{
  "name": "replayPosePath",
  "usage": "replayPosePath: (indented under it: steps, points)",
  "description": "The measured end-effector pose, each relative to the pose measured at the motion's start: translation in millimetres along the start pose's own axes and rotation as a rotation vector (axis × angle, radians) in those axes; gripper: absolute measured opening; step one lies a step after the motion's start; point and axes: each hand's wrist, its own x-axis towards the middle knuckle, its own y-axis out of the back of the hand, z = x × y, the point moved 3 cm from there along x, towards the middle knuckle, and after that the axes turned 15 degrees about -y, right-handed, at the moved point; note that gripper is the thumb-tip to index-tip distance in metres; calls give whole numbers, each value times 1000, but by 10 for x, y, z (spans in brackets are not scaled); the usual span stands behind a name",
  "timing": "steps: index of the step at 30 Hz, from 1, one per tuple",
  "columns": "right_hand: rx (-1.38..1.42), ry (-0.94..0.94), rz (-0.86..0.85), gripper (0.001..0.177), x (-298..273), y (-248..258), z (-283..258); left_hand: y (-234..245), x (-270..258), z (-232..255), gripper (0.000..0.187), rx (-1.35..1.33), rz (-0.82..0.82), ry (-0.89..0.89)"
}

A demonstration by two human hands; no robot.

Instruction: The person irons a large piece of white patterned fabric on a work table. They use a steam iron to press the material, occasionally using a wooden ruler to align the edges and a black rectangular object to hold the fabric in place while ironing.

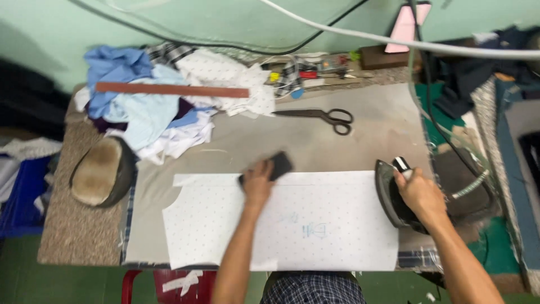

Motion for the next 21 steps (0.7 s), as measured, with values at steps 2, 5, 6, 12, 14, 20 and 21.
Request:
replayPosePath:
  steps: [2,5,6,12,14,20,21]
  points:
    - [-49,10,-19,72,-185,32,-140,-32,-371,-765,84,125,118,110]
    - [-161,102,-30,67,-585,-71,-457,172,-969,-1552,81,227,243,327]
    - [-195,125,-29,67,-678,-176,-591,193,-1127,-1732,78,169,271,338]
    - [-292,398,-33,59,-1856,-815,-1836,607,-1525,-2243,71,-272,163,283]
    - [-292,437,-74,57,-2287,-1083,-2280,613,-1545,-2497,71,-318,141,215]
    - [-293,545,-178,60,-3404,-1796,-3469,814,-1467,-3152,69,-596,-110,152]
    - [-281,570,-199,60,-3514,-1876,-3650,923,-1469,-3204,66,-261,-185,21]
